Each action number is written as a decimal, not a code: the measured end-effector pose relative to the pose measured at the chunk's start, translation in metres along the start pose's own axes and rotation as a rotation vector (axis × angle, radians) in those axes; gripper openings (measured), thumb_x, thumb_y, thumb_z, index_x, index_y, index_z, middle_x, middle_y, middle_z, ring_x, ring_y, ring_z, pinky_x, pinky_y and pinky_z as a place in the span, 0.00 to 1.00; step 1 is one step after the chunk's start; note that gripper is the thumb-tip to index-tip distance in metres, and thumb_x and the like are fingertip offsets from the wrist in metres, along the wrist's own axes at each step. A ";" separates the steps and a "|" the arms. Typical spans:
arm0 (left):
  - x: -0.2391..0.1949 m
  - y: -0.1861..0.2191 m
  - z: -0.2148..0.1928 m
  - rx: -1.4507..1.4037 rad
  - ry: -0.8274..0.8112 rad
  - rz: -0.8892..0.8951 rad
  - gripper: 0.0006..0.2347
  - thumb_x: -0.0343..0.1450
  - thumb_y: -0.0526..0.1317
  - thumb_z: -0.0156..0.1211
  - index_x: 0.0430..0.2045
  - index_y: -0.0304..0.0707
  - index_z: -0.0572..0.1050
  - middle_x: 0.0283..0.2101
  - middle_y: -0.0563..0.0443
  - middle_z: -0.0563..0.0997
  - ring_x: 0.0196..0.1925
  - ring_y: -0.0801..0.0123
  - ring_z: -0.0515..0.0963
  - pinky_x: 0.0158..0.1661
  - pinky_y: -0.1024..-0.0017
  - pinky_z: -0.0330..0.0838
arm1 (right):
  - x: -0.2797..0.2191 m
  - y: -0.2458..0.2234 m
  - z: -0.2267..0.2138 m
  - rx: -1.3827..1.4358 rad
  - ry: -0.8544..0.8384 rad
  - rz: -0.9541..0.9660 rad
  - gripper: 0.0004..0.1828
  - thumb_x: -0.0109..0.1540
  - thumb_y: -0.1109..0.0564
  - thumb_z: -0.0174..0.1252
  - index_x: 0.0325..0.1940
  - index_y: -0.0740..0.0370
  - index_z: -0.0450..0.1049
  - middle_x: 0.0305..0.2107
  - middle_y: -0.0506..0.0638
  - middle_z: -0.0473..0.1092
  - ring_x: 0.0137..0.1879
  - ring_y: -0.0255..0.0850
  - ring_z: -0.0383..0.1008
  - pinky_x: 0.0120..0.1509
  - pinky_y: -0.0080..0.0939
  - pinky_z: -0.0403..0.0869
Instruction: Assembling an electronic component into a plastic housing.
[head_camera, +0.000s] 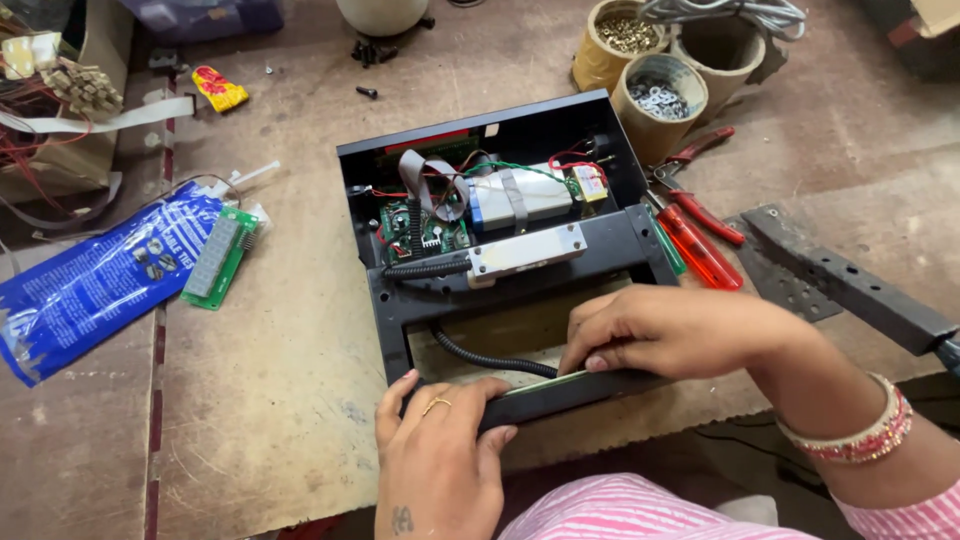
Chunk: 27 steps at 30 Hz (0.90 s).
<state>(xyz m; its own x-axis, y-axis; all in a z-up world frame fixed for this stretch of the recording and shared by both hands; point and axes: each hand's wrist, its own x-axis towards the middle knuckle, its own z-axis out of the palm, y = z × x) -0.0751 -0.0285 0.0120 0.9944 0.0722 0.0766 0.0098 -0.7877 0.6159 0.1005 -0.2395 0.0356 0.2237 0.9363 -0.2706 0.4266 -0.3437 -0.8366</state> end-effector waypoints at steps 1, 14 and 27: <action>-0.001 -0.001 0.000 -0.001 -0.003 0.004 0.17 0.59 0.35 0.68 0.42 0.44 0.79 0.40 0.51 0.84 0.52 0.59 0.79 0.63 0.53 0.51 | 0.000 0.000 -0.001 0.001 0.004 0.003 0.12 0.62 0.62 0.56 0.48 0.63 0.79 0.40 0.52 0.77 0.48 0.46 0.79 0.53 0.43 0.74; 0.003 0.001 -0.006 0.099 -0.055 0.123 0.20 0.63 0.34 0.62 0.50 0.46 0.76 0.38 0.48 0.81 0.46 0.56 0.78 0.60 0.54 0.56 | -0.026 -0.028 0.010 -0.147 0.135 0.197 0.16 0.61 0.59 0.56 0.52 0.55 0.80 0.41 0.49 0.77 0.49 0.45 0.78 0.53 0.43 0.74; 0.019 -0.003 -0.016 0.012 -0.134 0.214 0.11 0.70 0.44 0.61 0.41 0.38 0.78 0.32 0.42 0.84 0.43 0.50 0.80 0.56 0.53 0.61 | -0.040 -0.008 0.026 -0.233 0.287 0.244 0.17 0.62 0.60 0.52 0.52 0.57 0.79 0.43 0.51 0.78 0.52 0.46 0.77 0.57 0.44 0.71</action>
<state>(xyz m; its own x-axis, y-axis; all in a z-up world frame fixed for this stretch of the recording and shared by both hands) -0.0576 -0.0151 0.0247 0.9791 -0.1778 0.0992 -0.2019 -0.7839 0.5872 0.0651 -0.2726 0.0410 0.5625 0.7794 -0.2760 0.5101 -0.5899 -0.6259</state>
